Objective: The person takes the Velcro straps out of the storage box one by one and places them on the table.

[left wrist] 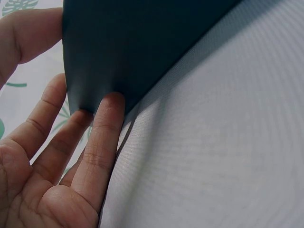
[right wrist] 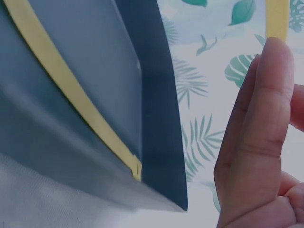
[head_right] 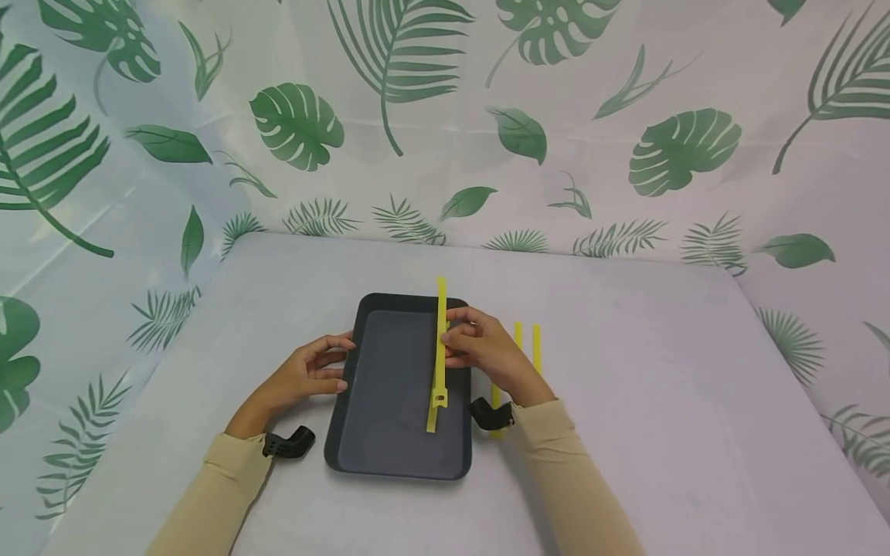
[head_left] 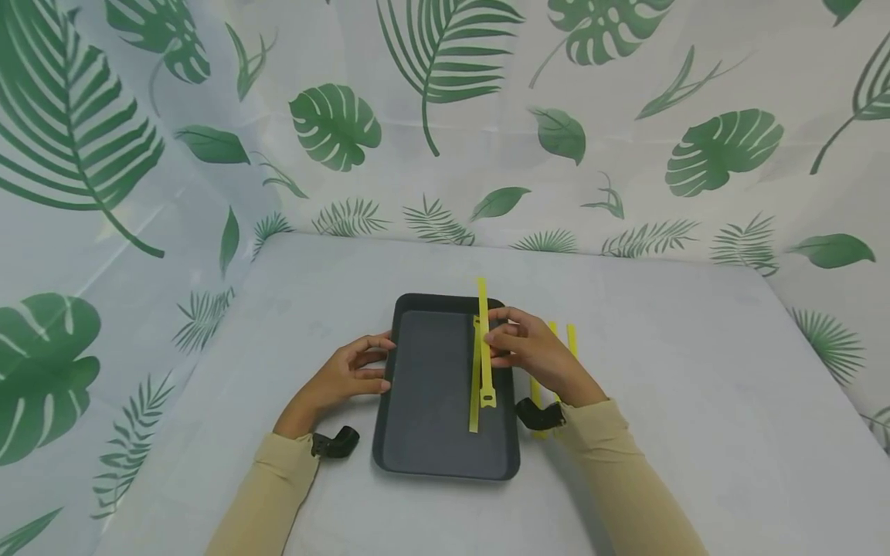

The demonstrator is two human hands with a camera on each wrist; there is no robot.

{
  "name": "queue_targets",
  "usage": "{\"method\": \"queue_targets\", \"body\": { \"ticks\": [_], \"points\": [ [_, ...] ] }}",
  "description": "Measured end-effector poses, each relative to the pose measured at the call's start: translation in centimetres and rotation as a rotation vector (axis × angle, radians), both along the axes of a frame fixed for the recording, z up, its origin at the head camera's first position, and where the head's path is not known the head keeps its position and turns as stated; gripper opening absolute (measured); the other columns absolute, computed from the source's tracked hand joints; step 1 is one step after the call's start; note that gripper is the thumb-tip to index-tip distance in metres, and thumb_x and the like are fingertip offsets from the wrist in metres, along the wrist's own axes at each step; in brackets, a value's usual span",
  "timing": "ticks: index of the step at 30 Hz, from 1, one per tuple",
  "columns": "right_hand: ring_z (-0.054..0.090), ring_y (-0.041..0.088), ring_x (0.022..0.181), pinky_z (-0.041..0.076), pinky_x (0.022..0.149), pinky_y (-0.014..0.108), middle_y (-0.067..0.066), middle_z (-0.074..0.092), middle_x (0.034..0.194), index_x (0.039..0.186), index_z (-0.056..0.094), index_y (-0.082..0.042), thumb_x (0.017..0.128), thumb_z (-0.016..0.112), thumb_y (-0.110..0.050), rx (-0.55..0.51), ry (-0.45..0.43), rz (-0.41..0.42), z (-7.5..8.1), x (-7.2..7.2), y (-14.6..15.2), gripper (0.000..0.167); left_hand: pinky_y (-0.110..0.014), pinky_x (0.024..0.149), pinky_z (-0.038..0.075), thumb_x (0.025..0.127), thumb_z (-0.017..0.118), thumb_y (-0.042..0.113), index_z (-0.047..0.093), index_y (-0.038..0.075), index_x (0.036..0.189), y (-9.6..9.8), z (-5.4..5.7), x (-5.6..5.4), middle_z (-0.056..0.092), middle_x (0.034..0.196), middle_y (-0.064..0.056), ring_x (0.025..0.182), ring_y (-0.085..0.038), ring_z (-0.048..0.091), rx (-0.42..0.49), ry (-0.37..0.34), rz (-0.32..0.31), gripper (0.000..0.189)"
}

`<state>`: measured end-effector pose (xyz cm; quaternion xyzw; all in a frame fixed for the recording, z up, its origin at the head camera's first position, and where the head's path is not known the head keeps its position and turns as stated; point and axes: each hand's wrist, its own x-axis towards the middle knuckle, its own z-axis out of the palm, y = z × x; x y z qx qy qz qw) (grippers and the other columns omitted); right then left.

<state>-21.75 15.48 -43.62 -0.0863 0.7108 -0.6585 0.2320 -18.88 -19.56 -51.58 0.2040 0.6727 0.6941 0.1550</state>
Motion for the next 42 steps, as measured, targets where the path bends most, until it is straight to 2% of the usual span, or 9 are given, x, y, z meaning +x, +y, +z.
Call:
{"method": "queue_targets", "body": {
  "ticks": [16,30,42],
  "points": [
    [0.064,0.015,0.083,0.065,0.078,0.027,0.002,0.066,0.092,0.148,0.043,0.01,0.105,0.062,-0.002,0.022,-0.007,-0.062,-0.4,0.7,1.7,0.049,-0.028,0.106,0.057,0.091,0.083,0.001,0.05,-0.017,0.143,-0.1,0.1,0.0,0.025,0.172,-0.034,0.147,-0.058,0.041,-0.019,0.015,0.004,0.065],
    [0.066,0.013,0.078,0.064,0.078,0.027,0.002,0.065,0.092,0.148,0.042,0.01,0.106,0.059,-0.003,0.004,-0.004,-0.086,-0.7,1.3,3.6,0.047,-0.027,0.107,0.056,0.091,0.083,0.002,0.05,-0.017,0.143,0.0,0.2,0.2,0.026,0.171,-0.035,0.147,-0.058,0.041,-0.033,0.031,0.011,0.065],
    [0.064,0.012,0.08,0.063,0.074,0.025,0.0,0.066,0.092,0.147,0.043,0.011,0.105,0.06,-0.001,-0.009,-0.002,-0.099,-1.0,1.7,5.3,0.047,-0.027,0.106,0.056,0.091,0.082,0.002,0.049,-0.017,0.143,0.0,0.2,0.3,0.025,0.172,-0.034,0.147,-0.059,0.04,-0.035,0.032,0.007,0.065]
  ]
}}
